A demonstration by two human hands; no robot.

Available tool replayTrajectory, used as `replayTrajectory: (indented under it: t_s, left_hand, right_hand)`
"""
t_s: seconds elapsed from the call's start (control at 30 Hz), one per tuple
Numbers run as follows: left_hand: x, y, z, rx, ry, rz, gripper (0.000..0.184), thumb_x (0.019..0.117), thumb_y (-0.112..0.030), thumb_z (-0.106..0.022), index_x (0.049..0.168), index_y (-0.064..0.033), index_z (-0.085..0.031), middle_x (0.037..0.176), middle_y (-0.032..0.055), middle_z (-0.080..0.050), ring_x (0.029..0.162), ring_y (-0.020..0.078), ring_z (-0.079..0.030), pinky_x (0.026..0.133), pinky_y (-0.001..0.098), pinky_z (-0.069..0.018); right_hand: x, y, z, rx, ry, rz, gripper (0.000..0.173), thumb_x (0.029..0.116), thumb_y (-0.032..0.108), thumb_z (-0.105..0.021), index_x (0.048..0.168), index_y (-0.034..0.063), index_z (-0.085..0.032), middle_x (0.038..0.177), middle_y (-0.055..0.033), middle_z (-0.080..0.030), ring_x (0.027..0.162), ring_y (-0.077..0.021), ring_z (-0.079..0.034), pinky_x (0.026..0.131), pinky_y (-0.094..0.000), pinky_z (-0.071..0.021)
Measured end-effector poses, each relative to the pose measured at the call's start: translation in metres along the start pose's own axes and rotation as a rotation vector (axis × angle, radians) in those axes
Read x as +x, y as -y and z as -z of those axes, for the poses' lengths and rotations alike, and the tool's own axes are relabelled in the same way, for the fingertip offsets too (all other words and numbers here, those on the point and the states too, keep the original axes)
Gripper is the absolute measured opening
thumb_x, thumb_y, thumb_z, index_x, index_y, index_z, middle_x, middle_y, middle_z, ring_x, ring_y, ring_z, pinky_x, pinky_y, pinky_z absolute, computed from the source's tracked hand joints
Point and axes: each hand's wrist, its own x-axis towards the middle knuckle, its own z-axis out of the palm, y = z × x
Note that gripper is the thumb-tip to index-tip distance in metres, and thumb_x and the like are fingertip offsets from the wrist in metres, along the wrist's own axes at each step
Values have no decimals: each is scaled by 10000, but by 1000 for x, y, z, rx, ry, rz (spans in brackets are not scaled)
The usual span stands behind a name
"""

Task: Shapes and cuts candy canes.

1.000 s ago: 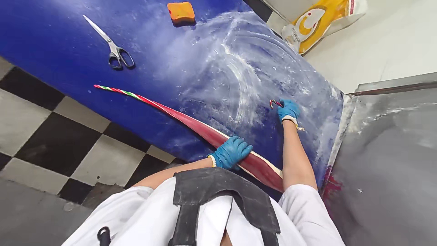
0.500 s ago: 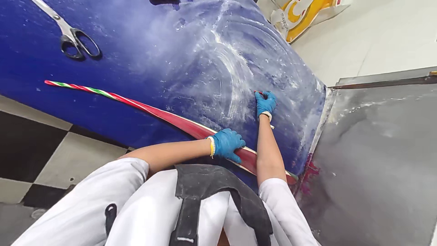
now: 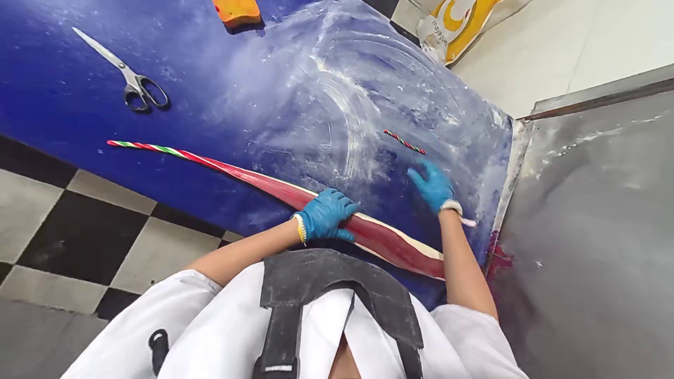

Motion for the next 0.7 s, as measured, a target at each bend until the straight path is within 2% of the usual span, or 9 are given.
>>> replayTrajectory:
  t_s: [0.07, 0.13, 0.17, 0.23, 0.3, 0.4, 0.5, 0.6, 0.7]
  left_hand:
    - [-8, -5, -7, 37, -44, 20, 1021, 752, -835, -632, 1484, -136, -499, 1383, 156, -625, 1273, 384, -589, 1103, 599, -426]
    - [-13, -9, -14, 62, -92, 57, 1065, 714, -789, -703, 1508, -121, -463, 1404, 172, -607, 1292, 393, -575, 1111, 605, -412]
    - [-15, -10, -19, 79, -135, 68, 1052, 707, -771, -720, 1499, -124, -474, 1398, 167, -614, 1291, 385, -581, 1113, 596, -415]
    - [-16, -9, -29, 131, -232, 51, 1017, 706, -774, -714, 1465, -128, -513, 1368, 145, -644, 1260, 363, -612, 1085, 572, -454]
    - [-15, -9, -31, 159, -283, 22, 997, 714, -779, -703, 1445, -124, -533, 1342, 142, -660, 1234, 359, -631, 1059, 565, -484]
    - [-22, -13, -23, 164, -257, 15, 991, 729, -767, -712, 1441, -102, -531, 1338, 158, -657, 1232, 369, -627, 1055, 565, -491]
    - [-28, -15, -9, 125, -189, 27, 999, 734, -663, -791, 1507, -119, -468, 1377, 171, -622, 1276, 381, -589, 1093, 566, -456]
    - [-39, 0, -2, 107, -128, 42, 1026, 736, -603, -822, 1552, -133, -416, 1374, 196, -612, 1266, 408, -581, 1074, 586, -453]
    - [-58, 37, 2, 148, -120, 74, 965, 747, -545, -840, 1510, -97, -454, 1348, 208, -618, 1233, 425, -593, 1011, 611, -485]
  right_hand:
    - [-58, -9, -1, -107, 221, -13, 681, 991, 702, -420, 1412, 206, -623, 1402, -76, -648, 1313, -271, -602, 1093, -575, -469]
    - [-112, -13, -24, -149, 292, -80, 693, 991, 731, -363, 1330, 219, -686, 1313, -73, -699, 1238, -280, -649, 1030, -598, -504]
    - [-136, -14, -41, -130, 227, -115, 678, 1003, 716, -347, 1248, 213, -731, 1235, -71, -732, 1182, -279, -676, 1004, -597, -516]
    - [-173, -15, -83, -93, -175, -142, 615, 1027, 616, -383, 1026, 166, -803, 1059, -81, -781, 1067, -290, -722, 986, -583, -522]
    - [-181, -15, -105, -103, -485, -147, 560, 1029, 528, -438, 921, 123, -810, 978, -107, -790, 1008, -314, -740, 968, -568, -529]
    - [-182, -13, -105, -120, -441, -171, 571, 1052, 528, -432, 980, 98, -801, 1025, -145, -781, 1040, -345, -732, 964, -607, -519]
    - [-169, 8, -94, -198, -235, -185, 704, 1066, 601, -293, 998, 96, -780, 1004, -187, -765, 1005, -387, -724, 862, -661, -509]
    - [-151, 86, -95, -261, -71, -200, 759, 1050, 660, -229, 1043, 128, -770, 1061, -175, -760, 1050, -383, -713, 858, -658, -506]
    - [-123, 176, -121, -320, -66, -181, 778, 1006, 735, -228, 1048, 182, -773, 1083, -125, -765, 1070, -336, -712, 872, -630, -516]
